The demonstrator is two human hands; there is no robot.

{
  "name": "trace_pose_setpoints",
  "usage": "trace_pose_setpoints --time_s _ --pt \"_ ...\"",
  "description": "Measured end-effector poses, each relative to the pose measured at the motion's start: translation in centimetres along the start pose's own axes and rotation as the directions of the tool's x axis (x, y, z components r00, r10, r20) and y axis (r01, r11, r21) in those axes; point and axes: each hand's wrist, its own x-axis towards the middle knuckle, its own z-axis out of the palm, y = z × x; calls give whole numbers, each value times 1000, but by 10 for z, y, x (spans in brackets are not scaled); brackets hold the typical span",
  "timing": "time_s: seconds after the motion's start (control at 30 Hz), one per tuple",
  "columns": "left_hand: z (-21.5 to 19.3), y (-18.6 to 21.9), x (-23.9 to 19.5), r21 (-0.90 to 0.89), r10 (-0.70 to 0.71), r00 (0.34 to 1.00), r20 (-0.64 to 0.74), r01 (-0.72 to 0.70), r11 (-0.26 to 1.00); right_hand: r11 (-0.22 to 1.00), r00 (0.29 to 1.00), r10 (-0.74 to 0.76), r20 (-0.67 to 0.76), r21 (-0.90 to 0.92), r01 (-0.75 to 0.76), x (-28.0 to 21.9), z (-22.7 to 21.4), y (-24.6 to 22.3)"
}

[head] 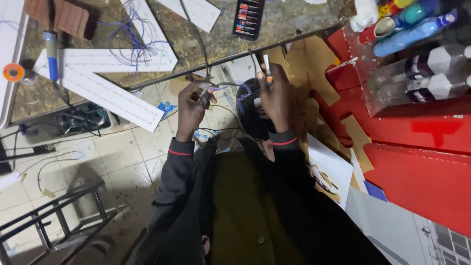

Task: Preparing and connecting electrical wires to foam letters for sign assembly, including stripping insulation and twisting wires.

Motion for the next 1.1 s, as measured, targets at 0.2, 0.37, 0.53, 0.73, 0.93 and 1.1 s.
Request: trace_pose_setpoints --time_s 0.2,0.37,0.53,0.73,0.93,1.1 --pt "13 -15 0 105 109 994 -12 -107 989 922 949 -283 -140 233 309 -27 41 -26" --pt "11 1 -6 210 163 979 -120 -136 968 802 939 -332 94 552 228 -36 61 -30" --pt "-5 -14 -4 223 242 955 -174 -201 954 828 930 -339 142 514 224 -37 51 -63" --pt "-14 11 9 255 232 938 -259 -165 953 832 897 -406 174 477 284 -37 58 -81" --pt "-23 15 26 214 166 953 -254 -112 970 733 913 -372 168 656 178 1 76 -39" --pt "-14 -23 49 -261 -33 990 -135 -3 965 656 877 -418 238 746 111 27 88 -13"
